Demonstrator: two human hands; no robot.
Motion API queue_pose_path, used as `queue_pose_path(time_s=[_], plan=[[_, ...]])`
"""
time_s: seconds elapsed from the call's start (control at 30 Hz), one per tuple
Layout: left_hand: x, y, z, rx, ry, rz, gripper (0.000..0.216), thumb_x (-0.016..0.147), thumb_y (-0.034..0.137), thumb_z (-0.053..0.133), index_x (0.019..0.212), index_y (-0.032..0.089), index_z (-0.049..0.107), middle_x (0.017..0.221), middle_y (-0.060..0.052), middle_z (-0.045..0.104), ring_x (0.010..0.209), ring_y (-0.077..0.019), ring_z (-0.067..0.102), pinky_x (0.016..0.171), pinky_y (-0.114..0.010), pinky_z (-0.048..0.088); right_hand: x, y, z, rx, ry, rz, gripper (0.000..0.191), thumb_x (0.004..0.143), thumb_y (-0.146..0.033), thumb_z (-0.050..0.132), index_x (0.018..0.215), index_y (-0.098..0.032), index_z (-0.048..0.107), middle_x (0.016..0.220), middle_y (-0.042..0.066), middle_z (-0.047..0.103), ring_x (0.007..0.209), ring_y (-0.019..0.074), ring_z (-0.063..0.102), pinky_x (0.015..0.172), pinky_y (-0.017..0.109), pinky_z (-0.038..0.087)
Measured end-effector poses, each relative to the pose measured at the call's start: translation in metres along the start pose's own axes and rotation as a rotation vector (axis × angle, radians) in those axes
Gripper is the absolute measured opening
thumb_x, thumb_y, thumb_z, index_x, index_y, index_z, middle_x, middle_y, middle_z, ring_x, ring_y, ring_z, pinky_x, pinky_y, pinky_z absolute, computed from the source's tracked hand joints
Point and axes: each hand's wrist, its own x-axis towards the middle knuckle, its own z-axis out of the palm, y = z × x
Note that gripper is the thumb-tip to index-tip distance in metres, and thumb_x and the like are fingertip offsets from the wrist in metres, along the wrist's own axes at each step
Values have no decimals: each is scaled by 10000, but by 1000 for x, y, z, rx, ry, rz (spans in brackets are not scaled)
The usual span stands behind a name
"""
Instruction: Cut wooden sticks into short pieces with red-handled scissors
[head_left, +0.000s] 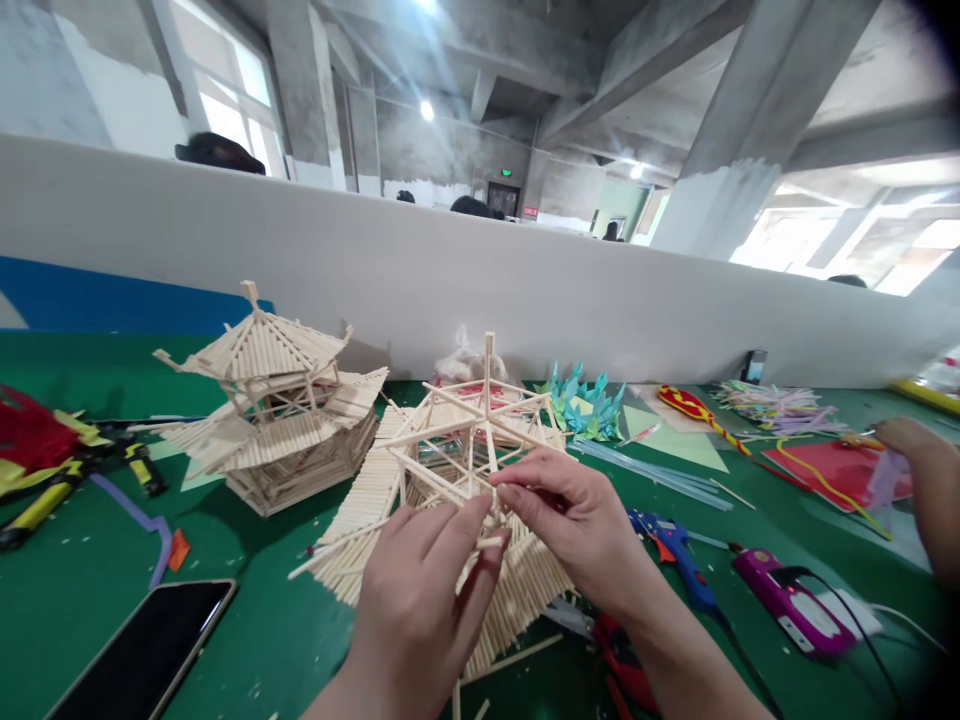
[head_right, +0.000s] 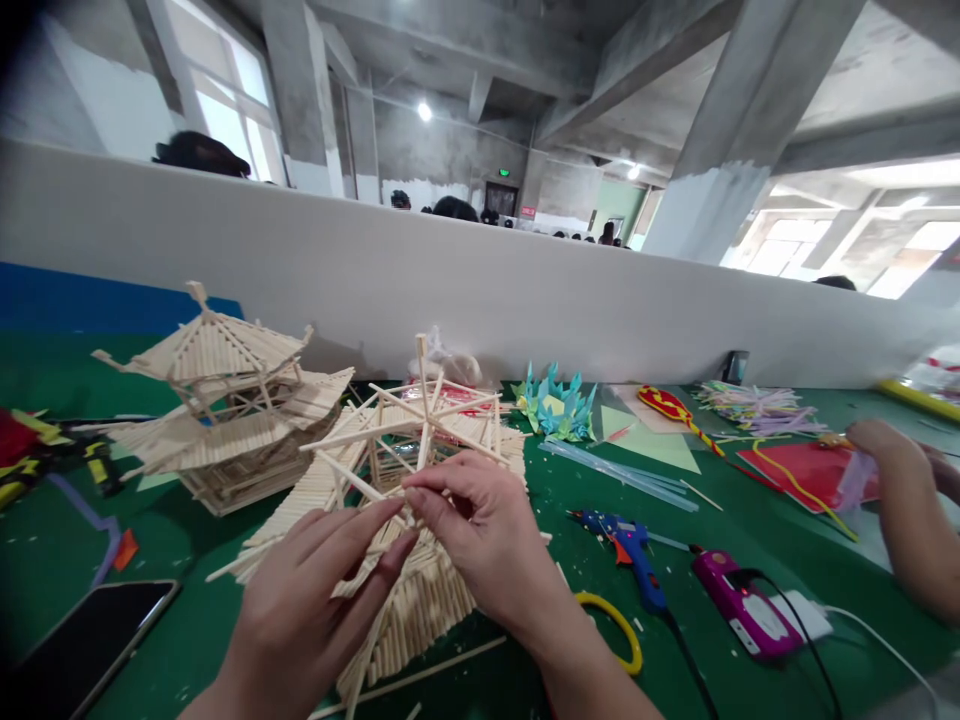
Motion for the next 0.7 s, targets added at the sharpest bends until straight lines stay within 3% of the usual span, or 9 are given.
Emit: queue_pose_path(time_s=[0.4, 0.6, 0.7], plan=[[-3, 0, 1, 5, -11, 2, 303, 788, 142, 544, 1089, 111, 519, 832, -96, 646, 729, -206, 584, 629, -340, 459, -6, 4, 2, -15, 14, -24, 154, 789, -191, 599, 914, -224, 682, 833, 18, 627, 794, 128, 573, 667, 242, 453], [-5, 7, -11, -22, 6, -178, 341, 875, 253, 400, 1185, 144, 493, 1049, -104, 605, 989, -213, 550, 837, -306, 466, -5, 4, 2, -21, 9, -26, 143, 787, -175, 592, 892, -214, 680, 813, 20, 627, 770, 135, 576, 675, 265, 449], [-3, 4, -22, 0, -44, -170, 353, 875, 217, 394, 1203, 127, 487, 1044, -99, 604, 997, -188, 555, 852, -256, 463, -4, 2, 2, -10, 24, -15, 106, 777, -181, 603, 842, -211, 682, 780, 13, 620, 739, 132, 566, 652, 261, 437]])
